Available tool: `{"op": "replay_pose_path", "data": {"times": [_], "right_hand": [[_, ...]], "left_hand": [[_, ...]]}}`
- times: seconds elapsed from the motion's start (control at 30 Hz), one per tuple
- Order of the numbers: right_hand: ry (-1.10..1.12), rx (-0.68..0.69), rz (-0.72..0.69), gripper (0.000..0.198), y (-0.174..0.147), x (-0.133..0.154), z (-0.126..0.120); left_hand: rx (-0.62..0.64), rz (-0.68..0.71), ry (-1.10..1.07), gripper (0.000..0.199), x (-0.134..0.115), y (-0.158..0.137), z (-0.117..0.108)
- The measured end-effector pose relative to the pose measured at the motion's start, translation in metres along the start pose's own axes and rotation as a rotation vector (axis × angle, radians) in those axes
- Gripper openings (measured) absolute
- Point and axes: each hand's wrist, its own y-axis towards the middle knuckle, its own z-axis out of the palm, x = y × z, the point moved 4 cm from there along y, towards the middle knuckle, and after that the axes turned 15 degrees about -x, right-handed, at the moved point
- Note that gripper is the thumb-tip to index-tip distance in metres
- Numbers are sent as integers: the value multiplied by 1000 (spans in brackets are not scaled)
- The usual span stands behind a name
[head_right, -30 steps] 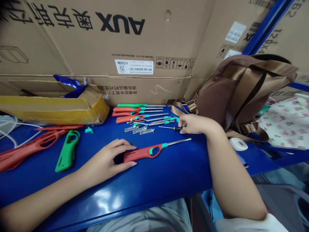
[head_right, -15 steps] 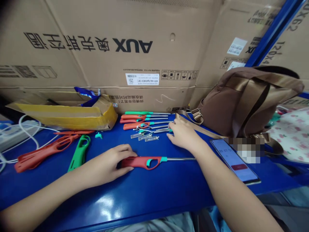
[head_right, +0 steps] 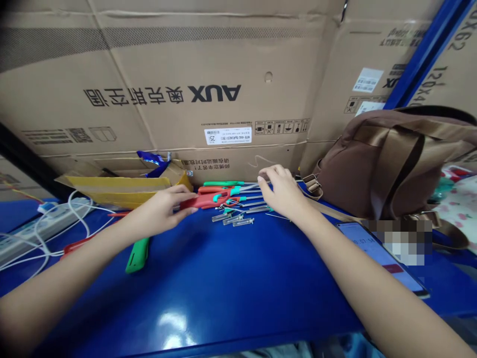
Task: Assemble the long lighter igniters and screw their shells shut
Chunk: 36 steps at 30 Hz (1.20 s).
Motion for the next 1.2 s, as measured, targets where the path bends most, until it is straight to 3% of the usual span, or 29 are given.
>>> {"op": "replay_pose_path", "data": {"times": [0.1, 0.2, 0.3, 0.43, 0.57, 0.9, 1.2], "right_hand": [[-89, 26, -14, 29, 1, 3, 18], [-92, 192, -86, 17, -6, 8, 43], [-51, 346, -173, 15, -17, 15, 60], [-16, 453, -230, 30, -29, 18, 66], [21, 504, -272, 23, -34, 15, 64], [115, 554, -316, 21, -37, 11, 55], [46, 349, -269, 47, -33, 13, 56]], "left_hand": [[21, -26, 30, 25, 12, 21, 20], [75, -63, 53, 21, 23, 37, 43], [170, -87, 43, 33, 31, 43, 63], [226, -80, 3, 36, 36, 45, 72], [202, -71, -40, 36, 36, 45, 72], [198, -25, 10, 36, 43, 48, 76], [42, 21, 197, 48, 26, 47, 69]]}}
